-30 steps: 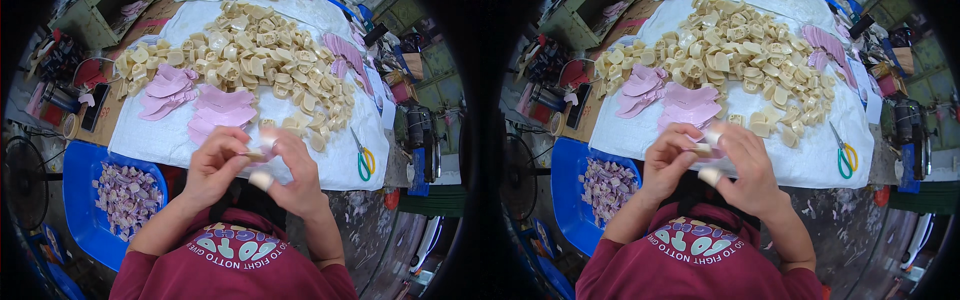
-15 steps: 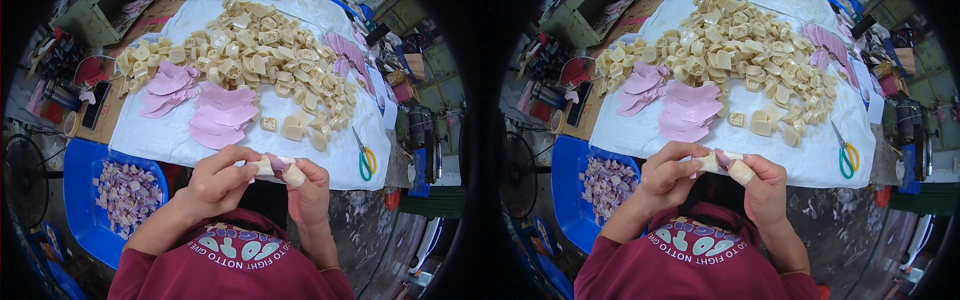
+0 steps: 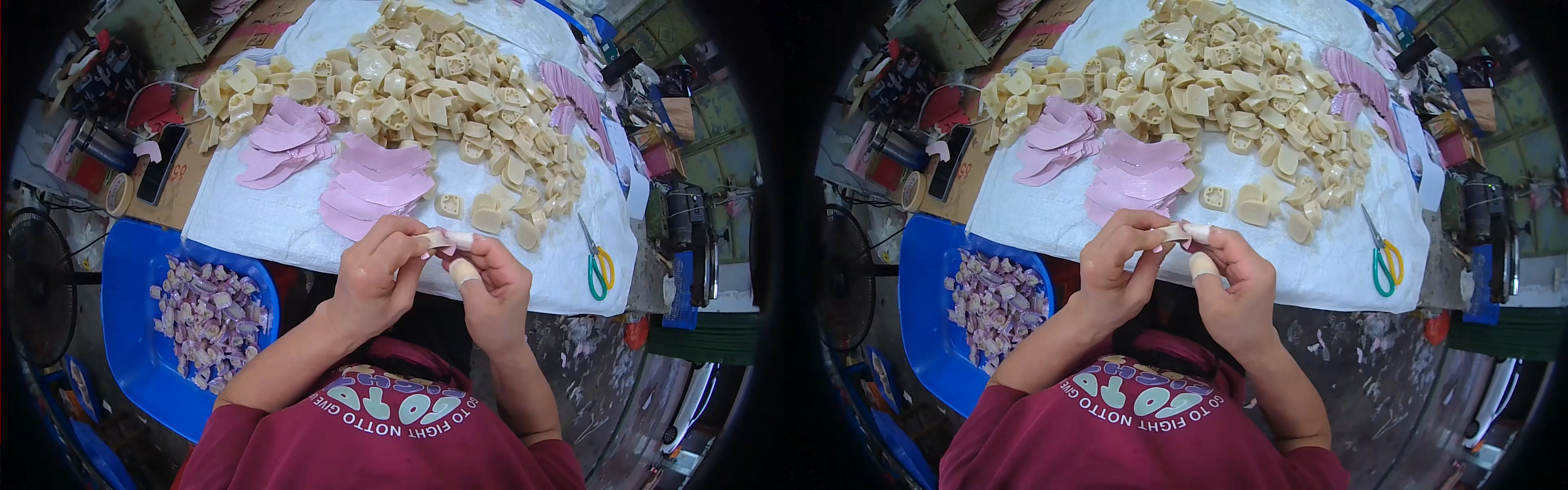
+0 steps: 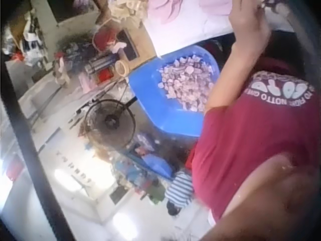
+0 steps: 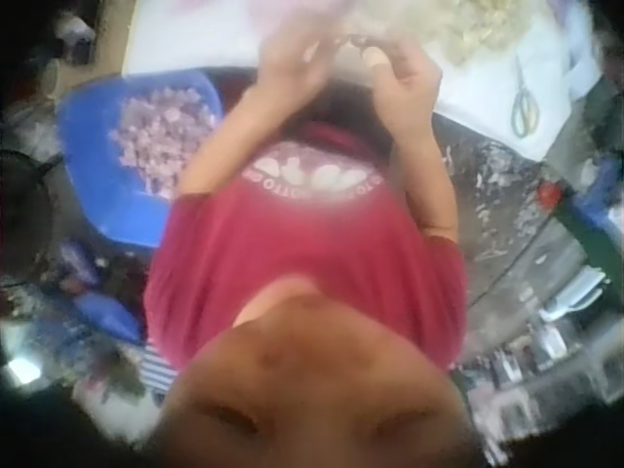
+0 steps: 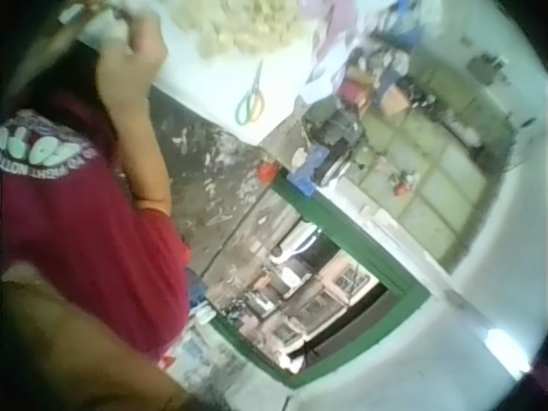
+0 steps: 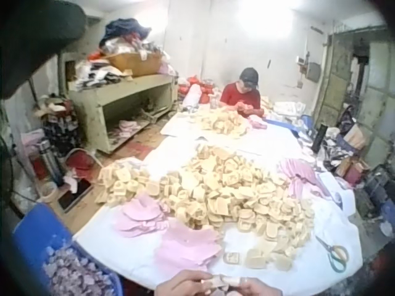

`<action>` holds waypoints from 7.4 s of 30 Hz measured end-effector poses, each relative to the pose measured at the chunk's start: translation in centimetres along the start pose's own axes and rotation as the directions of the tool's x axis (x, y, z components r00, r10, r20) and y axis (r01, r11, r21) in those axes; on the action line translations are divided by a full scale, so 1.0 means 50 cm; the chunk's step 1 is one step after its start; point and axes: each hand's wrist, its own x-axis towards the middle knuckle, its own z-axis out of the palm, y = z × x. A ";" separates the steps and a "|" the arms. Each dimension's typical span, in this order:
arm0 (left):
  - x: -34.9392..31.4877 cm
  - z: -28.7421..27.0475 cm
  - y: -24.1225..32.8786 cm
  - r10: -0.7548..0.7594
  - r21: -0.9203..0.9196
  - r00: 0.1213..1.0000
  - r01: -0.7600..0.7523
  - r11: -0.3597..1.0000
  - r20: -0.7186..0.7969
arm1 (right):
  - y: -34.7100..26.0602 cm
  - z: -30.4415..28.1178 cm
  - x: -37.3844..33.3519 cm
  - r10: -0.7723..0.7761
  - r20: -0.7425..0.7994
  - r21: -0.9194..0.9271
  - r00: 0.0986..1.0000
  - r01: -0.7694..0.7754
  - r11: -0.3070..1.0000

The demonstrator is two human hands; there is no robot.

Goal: The person repeatedly picks up a pink fabric piece and a beige plastic mold, presses them together by hand, and places the assembled unit into a blue bin. The process is repetitive, involving manual pressing of the two components to form a finished item.

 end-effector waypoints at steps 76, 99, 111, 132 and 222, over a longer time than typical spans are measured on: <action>0.063 0.016 0.032 -0.647 -0.639 0.745 0.579 0.507 0.163 | 0.052 0.034 0.064 -0.072 0.254 0.202 0.965 0.020 0.979; 0.045 -0.029 0.047 -0.381 -0.793 0.764 0.598 0.117 0.520 | 0.005 0.024 0.032 0.054 0.203 0.542 0.978 -0.158 0.826; 0.047 -0.034 0.047 -0.320 -0.610 0.818 0.571 0.549 0.478 | 0.019 0.020 0.042 0.110 0.164 0.622 0.980 -0.189 0.760; 0.071 -0.115 0.047 -0.072 0.269 0.817 -0.105 0.957 0.573 | 0.011 -0.039 0.044 0.182 0.371 0.256 0.911 -0.289 0.923; -0.056 -0.203 -0.008 -0.399 -0.673 0.720 0.685 0.278 0.568 | 0.006 0.159 0.051 -0.175 0.487 0.267 0.856 0.045 0.963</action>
